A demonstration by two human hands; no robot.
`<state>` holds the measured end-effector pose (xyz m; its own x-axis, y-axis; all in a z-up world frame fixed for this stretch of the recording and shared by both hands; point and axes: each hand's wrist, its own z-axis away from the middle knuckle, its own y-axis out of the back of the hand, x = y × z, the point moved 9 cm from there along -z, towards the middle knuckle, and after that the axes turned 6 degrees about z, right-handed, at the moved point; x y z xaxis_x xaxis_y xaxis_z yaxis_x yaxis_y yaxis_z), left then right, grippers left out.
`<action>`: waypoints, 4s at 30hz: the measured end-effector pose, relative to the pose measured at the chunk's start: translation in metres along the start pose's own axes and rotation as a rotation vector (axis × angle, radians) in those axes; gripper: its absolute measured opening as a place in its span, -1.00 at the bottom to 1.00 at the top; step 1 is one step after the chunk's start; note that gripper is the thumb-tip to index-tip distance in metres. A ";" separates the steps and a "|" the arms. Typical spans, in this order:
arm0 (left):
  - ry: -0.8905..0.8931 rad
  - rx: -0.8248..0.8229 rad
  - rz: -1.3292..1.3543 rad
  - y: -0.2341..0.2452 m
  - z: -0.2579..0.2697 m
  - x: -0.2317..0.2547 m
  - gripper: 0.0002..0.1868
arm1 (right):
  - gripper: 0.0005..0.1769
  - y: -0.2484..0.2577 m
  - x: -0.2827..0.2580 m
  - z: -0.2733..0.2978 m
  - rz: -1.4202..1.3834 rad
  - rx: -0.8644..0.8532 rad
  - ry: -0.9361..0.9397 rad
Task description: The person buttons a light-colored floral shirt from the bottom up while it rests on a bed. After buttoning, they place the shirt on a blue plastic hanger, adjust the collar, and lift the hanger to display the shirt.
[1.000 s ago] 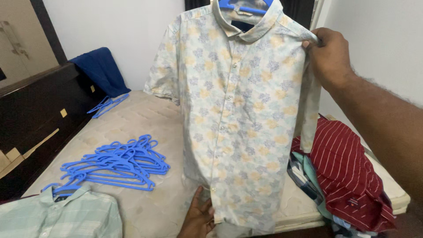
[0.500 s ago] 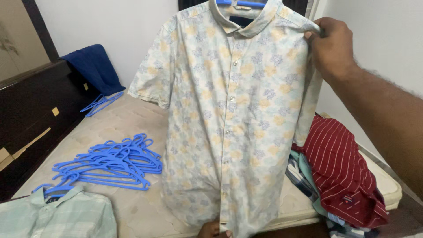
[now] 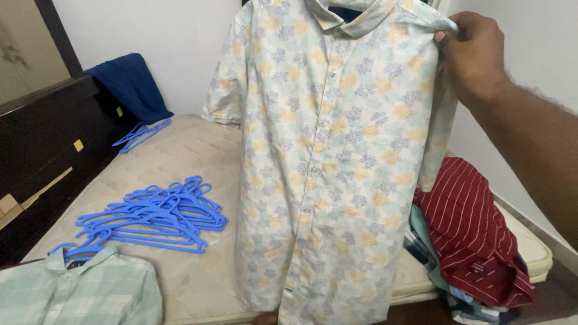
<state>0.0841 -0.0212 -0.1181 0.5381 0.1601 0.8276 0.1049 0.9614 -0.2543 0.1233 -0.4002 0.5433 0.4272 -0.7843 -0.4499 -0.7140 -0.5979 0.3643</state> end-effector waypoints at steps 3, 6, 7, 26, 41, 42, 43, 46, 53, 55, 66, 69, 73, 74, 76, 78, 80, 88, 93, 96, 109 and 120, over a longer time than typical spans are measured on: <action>0.045 0.087 0.099 0.005 0.007 0.011 -0.15 | -0.74 0.004 -0.012 -0.002 -0.045 -0.013 0.068; 0.089 0.177 0.263 0.012 0.016 0.018 -0.14 | -0.76 0.009 -0.021 -0.004 -0.082 -0.012 0.085; 0.093 0.204 0.333 0.012 0.018 0.021 -0.14 | -0.76 0.010 -0.022 -0.004 -0.094 -0.005 0.086; -0.077 0.229 0.805 -0.011 0.067 0.062 -0.26 | -0.67 -0.026 -0.029 0.001 -0.293 -0.144 0.014; 0.019 0.392 0.748 0.066 0.031 -0.063 -0.38 | -0.57 -0.136 0.034 0.072 -0.174 -0.346 -0.394; 0.036 0.393 0.739 0.069 0.026 -0.071 -0.38 | -0.57 -0.146 0.041 0.079 -0.166 -0.366 -0.432; 0.054 0.388 0.726 0.070 0.021 -0.077 -0.39 | -0.56 -0.157 0.049 0.084 -0.156 -0.386 -0.469; 0.127 0.368 0.675 0.072 0.010 -0.107 -0.41 | -0.54 -0.194 0.080 0.101 -0.146 -0.452 -0.632; 0.290 0.288 0.564 0.057 -0.026 -0.174 -0.44 | -0.57 -0.291 0.168 0.133 -0.017 -0.601 -0.627; 0.318 0.287 0.537 0.061 -0.032 -0.191 -0.45 | -0.58 -0.319 0.202 0.145 -0.030 -0.596 -0.685; 0.341 0.264 0.462 0.070 -0.055 -0.224 -0.47 | -0.58 -0.423 0.305 0.216 -0.106 -0.700 -0.561; 0.293 0.324 0.478 0.074 -0.045 -0.231 -0.47 | -0.43 -0.420 0.305 0.227 0.015 -0.665 -0.428; 0.173 0.443 0.581 0.078 -0.024 -0.212 -0.47 | -0.30 -0.402 0.282 0.252 0.215 -0.654 -0.168; 0.196 0.478 0.638 0.075 -0.016 -0.205 -0.47 | -0.34 -0.397 0.281 0.268 0.201 -0.681 -0.209; 0.286 0.534 0.767 0.072 0.000 -0.190 -0.50 | -0.40 -0.395 0.272 0.314 0.093 -0.759 -0.394; 0.379 0.577 0.897 0.065 0.013 -0.184 -0.52 | -0.47 -0.375 0.211 0.350 0.077 -0.686 -0.141; 0.240 0.617 0.912 0.072 0.016 -0.171 -0.67 | -0.54 -0.353 0.153 0.385 0.008 -0.678 -0.056; 0.049 0.523 0.836 0.044 0.057 -0.123 -0.71 | -0.71 -0.296 0.029 0.496 -0.047 -0.926 -0.373; 0.004 0.469 0.820 0.024 0.097 -0.078 -0.70 | -0.62 -0.280 0.020 0.526 -0.112 -0.908 -0.438; -0.068 0.424 0.830 0.023 0.100 -0.067 -0.70 | -0.59 -0.271 0.026 0.554 -0.142 -0.886 -0.495; -0.098 0.576 0.620 0.025 0.092 -0.049 -0.76 | -0.64 -0.294 0.038 0.576 -0.227 -0.899 -0.686; -0.071 0.531 0.723 0.008 0.085 -0.036 -0.65 | -0.64 -0.332 0.059 0.603 -0.351 -0.978 -0.751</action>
<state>-0.0055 0.0002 -0.1077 0.2682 0.7626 0.5886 -0.6488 0.5946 -0.4748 0.0511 -0.1478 -0.0959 -0.1357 -0.4663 -0.8741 0.2120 -0.8755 0.4342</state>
